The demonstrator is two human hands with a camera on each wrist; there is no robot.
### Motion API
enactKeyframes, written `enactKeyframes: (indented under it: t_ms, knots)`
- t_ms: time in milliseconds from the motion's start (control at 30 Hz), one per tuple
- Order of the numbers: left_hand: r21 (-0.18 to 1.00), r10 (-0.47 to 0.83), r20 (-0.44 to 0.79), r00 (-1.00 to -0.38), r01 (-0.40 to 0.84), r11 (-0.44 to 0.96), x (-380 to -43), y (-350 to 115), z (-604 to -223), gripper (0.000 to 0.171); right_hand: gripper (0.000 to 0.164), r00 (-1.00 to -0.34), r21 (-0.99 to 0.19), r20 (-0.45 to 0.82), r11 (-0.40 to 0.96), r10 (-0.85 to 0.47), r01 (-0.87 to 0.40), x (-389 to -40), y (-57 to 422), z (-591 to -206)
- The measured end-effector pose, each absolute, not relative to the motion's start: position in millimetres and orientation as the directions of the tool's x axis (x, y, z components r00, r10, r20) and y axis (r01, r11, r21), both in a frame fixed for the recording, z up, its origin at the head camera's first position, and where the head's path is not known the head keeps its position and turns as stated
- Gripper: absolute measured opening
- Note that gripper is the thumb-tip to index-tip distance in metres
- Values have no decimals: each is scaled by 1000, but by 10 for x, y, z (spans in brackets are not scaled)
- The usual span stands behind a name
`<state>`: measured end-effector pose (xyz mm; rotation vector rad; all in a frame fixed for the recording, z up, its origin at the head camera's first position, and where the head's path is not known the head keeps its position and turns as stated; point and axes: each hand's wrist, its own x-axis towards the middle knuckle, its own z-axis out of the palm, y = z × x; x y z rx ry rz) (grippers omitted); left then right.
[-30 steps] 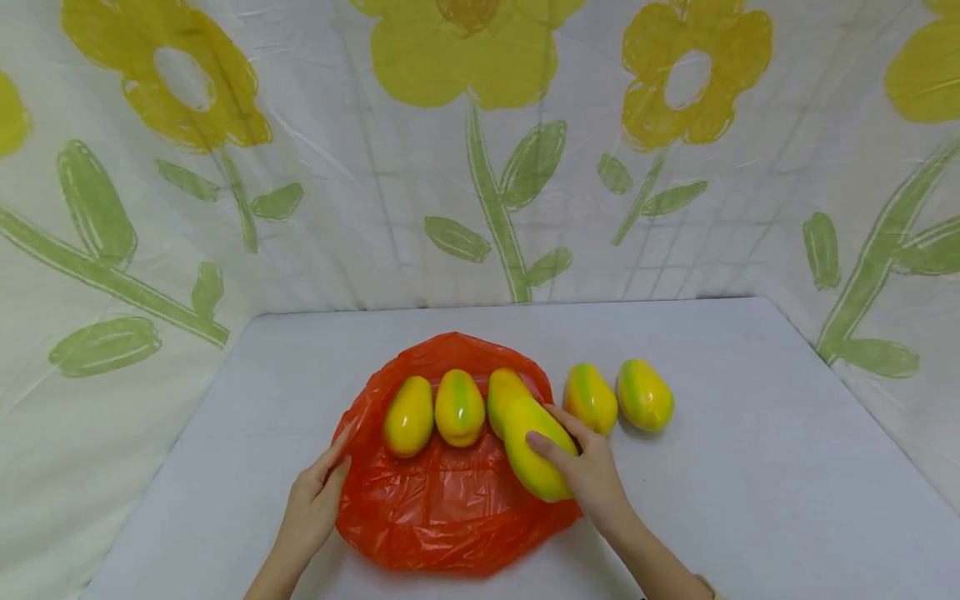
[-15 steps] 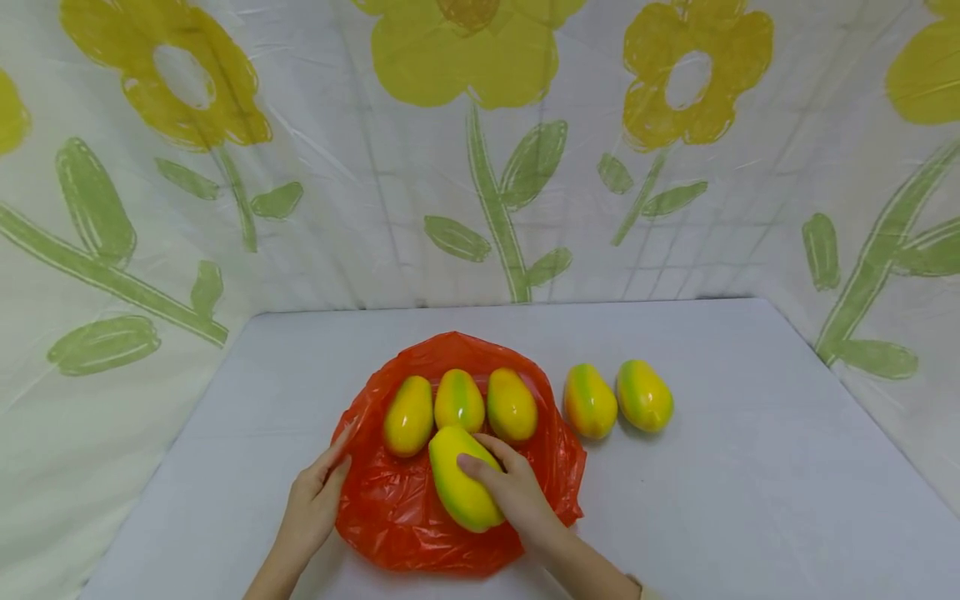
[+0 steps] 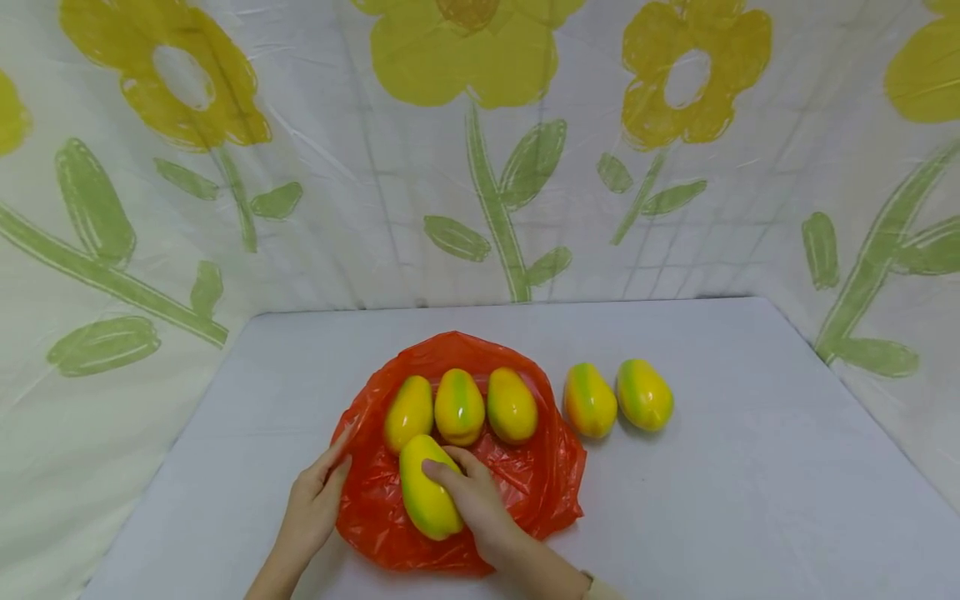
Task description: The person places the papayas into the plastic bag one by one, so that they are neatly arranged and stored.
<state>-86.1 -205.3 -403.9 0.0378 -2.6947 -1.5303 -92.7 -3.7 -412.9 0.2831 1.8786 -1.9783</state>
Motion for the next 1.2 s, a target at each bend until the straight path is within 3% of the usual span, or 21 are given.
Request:
enactKeyframes:
  t_ms: [333,1200]
  knots:
    - [852,-38,29,-999,4,523,-869,-2055,-4053,42,67,-886,-888,-447,-58,-122,456,-911,-230,-4183]
    - [845,-15,24,-1000,12,534,-870,-2043,-4066,43,76,-914,-909,-405,-107,1,403,-898,-493,-4198]
